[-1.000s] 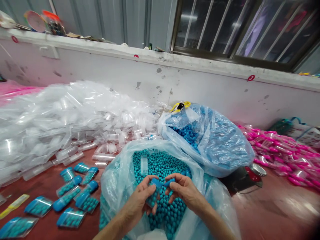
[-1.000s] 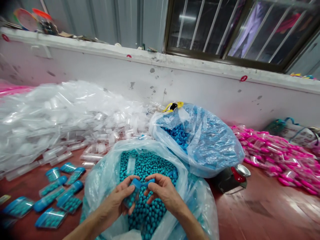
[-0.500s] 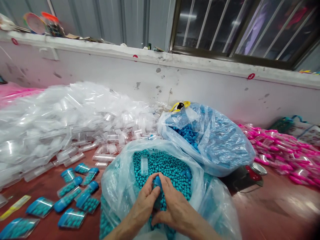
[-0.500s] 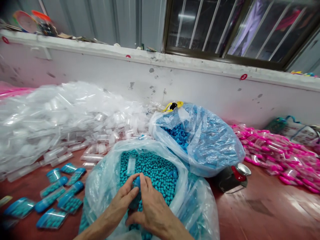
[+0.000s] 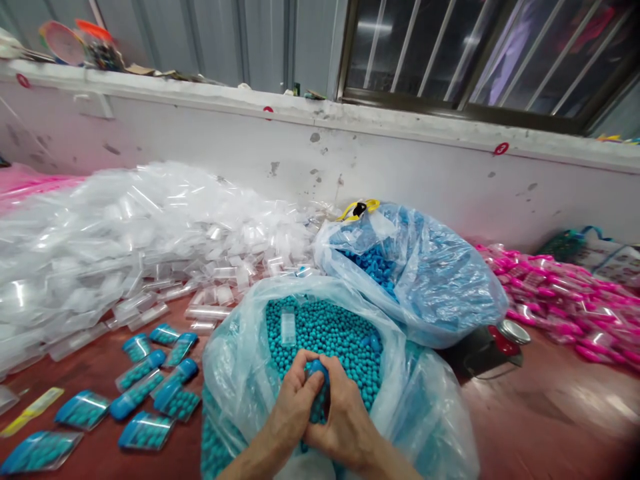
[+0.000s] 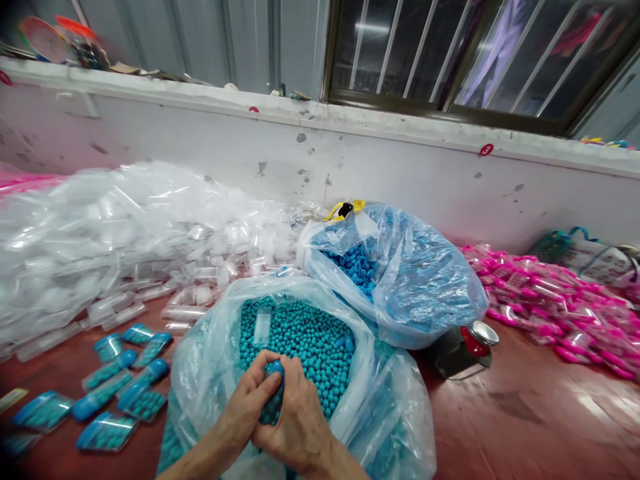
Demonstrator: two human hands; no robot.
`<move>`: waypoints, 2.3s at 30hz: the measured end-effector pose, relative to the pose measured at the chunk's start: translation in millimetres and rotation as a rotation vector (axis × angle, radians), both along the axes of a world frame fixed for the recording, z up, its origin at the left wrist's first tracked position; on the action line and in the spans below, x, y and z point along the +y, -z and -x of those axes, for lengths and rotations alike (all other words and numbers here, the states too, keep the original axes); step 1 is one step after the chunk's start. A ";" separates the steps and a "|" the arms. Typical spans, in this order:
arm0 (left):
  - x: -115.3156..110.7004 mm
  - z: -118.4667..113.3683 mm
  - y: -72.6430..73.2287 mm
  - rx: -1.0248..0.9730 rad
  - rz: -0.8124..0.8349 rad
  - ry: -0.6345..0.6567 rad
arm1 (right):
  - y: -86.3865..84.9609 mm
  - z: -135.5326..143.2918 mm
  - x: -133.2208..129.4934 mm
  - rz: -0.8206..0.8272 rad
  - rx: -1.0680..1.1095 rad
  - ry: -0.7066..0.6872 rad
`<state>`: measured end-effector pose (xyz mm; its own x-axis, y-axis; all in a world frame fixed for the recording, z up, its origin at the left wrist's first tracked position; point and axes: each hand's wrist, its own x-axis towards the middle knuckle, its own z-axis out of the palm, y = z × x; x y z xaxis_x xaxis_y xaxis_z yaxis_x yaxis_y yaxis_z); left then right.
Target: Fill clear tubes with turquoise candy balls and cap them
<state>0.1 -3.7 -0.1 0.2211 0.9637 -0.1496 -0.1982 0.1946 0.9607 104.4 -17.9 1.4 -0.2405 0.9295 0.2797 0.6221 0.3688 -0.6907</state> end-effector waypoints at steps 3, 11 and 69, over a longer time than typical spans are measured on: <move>-1.2 3.3 1.8 0.112 -0.075 0.001 | 18.2 3.1 -4.6 -0.056 -0.022 -0.005; -1.9 31.9 -21.5 0.473 -0.270 0.094 | 20.4 10.6 -8.4 0.107 -0.021 -0.116; 59.2 32.4 -6.1 0.686 -0.220 0.562 | -12.2 0.5 48.6 -0.072 -0.710 -0.202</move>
